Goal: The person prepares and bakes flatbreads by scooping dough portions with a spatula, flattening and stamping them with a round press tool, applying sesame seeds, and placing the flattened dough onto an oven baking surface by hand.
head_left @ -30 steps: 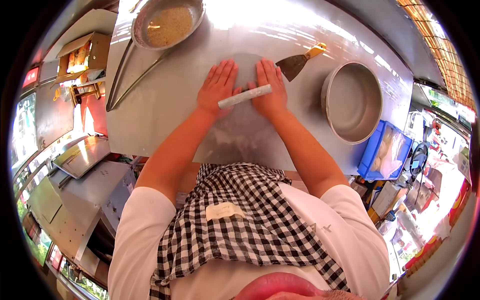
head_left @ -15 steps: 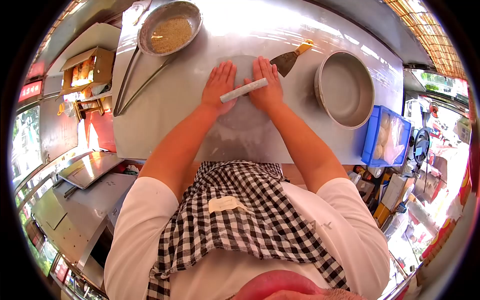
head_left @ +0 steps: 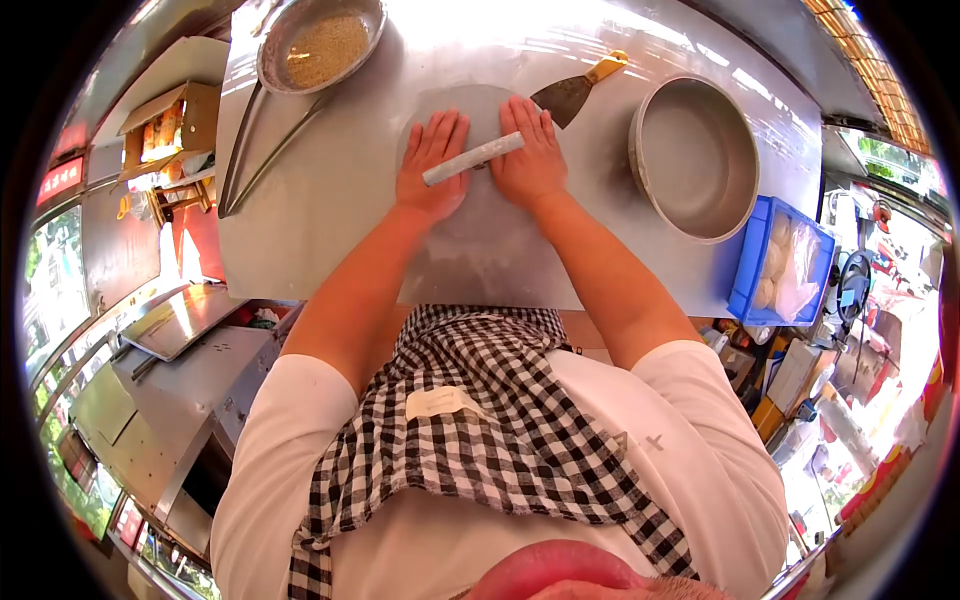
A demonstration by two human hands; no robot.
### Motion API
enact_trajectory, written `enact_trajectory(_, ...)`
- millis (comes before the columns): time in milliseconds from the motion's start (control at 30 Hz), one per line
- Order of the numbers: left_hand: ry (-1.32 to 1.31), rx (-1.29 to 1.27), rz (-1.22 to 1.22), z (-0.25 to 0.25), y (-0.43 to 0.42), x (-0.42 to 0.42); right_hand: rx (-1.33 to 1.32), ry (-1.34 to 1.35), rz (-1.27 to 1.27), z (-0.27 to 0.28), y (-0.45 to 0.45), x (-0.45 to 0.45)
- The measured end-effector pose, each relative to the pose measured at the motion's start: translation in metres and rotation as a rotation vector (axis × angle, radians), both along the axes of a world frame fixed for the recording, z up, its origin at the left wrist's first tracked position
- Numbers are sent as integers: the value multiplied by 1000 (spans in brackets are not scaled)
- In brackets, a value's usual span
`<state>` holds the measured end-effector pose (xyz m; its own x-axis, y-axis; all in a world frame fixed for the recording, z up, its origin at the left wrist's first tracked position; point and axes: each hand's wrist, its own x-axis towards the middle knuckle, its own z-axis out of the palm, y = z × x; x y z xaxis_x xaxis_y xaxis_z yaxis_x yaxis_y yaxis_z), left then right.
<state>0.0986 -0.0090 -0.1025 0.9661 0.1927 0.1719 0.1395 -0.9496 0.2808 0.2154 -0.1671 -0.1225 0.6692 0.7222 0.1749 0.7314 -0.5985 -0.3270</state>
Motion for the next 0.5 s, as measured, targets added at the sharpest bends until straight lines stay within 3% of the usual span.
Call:
enact_trajectory(133,28,0,6,1,-3,-2,-8,35,-8,18,-1,0)
enact_trajectory(500,-30,25,-31,-7,10,12,-115,62,16,3,-6,2)
